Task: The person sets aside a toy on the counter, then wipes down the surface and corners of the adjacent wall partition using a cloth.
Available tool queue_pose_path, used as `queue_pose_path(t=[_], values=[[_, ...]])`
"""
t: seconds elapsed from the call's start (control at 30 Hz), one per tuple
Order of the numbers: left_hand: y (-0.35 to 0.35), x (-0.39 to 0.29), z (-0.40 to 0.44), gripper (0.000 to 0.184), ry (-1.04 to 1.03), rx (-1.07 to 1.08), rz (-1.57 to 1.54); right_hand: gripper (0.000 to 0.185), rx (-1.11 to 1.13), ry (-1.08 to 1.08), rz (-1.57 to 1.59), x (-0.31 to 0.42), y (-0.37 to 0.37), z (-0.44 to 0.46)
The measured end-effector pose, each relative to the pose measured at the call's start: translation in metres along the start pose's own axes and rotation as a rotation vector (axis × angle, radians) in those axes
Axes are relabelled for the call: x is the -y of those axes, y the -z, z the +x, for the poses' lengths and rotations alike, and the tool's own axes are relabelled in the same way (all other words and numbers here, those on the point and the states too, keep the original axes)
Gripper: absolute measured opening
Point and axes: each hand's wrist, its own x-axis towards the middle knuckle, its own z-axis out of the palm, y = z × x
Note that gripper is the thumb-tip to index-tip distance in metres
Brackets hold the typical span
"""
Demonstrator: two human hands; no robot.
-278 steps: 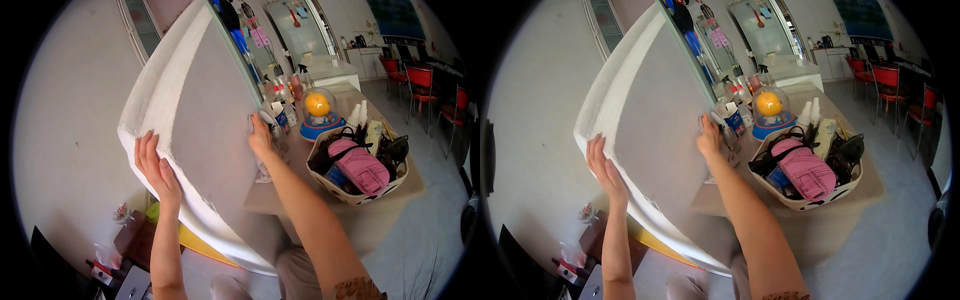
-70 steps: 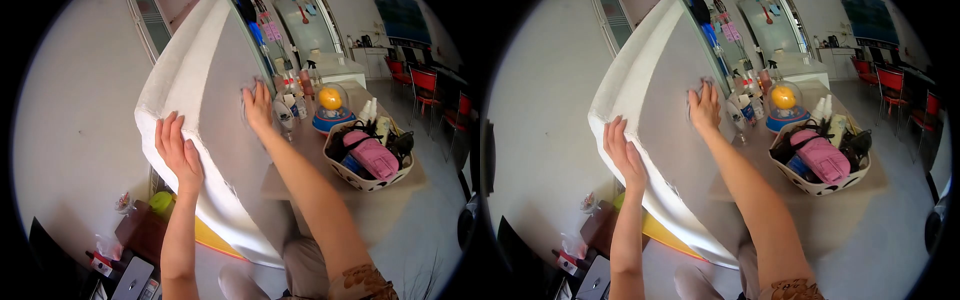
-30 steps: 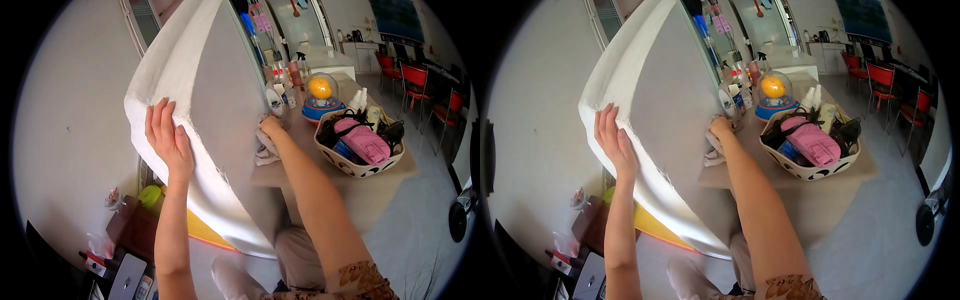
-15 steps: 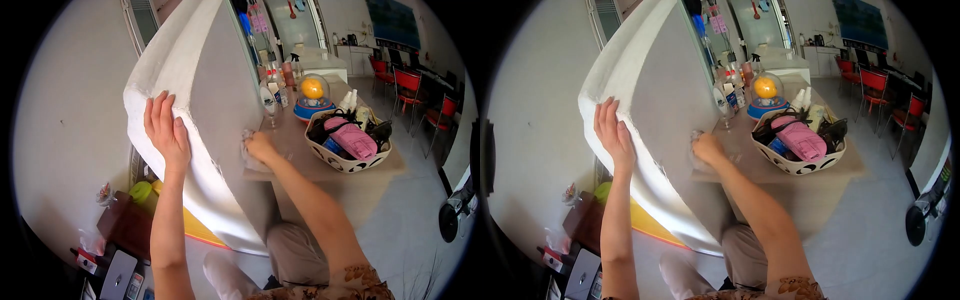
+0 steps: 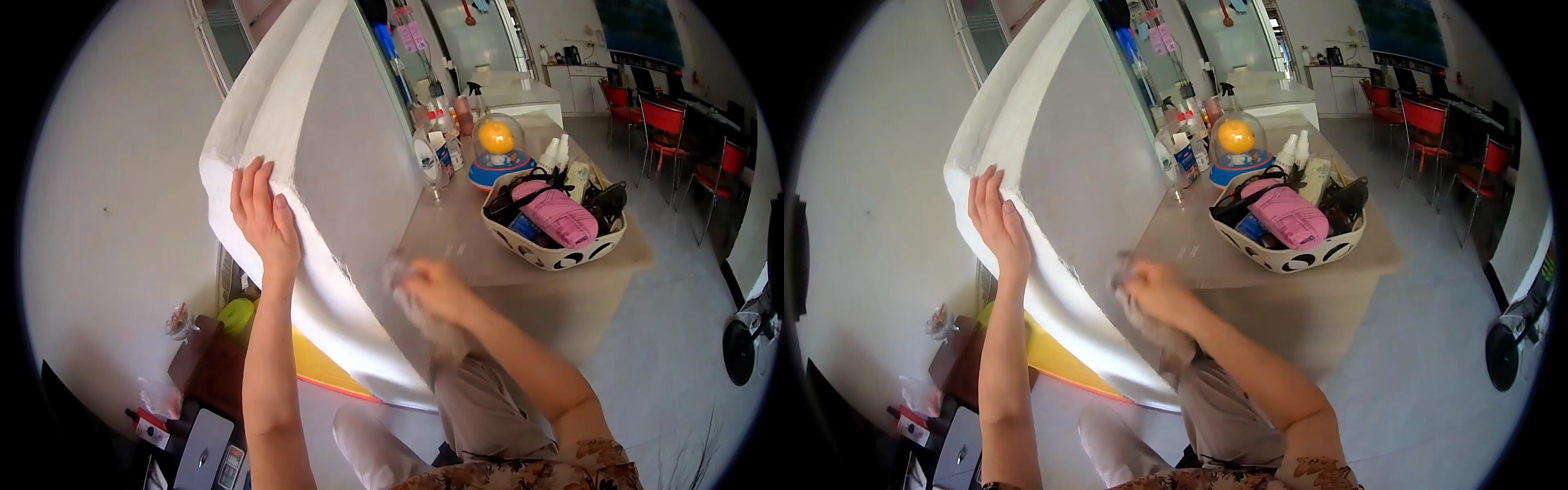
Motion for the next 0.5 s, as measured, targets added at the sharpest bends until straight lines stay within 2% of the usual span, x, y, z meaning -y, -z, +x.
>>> queue_pose_path(t=[0.1,0.2,0.3,0.4,0.5], values=[[-0.002,0.0,0.0,0.04,0.003,-0.006,0.0,0.038,-0.236,0.042,-0.023,-0.01,0.026,0.048],[-0.002,0.0,-0.001,0.041,0.003,0.0,0.012,0.043,-0.521,0.248,-0.284,-0.041,0.019,0.1],[-0.001,0.002,-0.001,0.043,-0.003,0.023,0.037,0.04,-0.295,-0.048,-0.39,-0.044,0.007,0.124],[-0.003,0.002,-0.001,0.043,-0.007,0.012,0.024,0.034,-0.016,-0.216,-0.454,-0.043,-0.002,0.127],[-0.005,0.002,-0.002,0.041,-0.004,-0.023,0.011,0.025,0.061,-0.108,-0.235,-0.037,-0.011,0.086]])
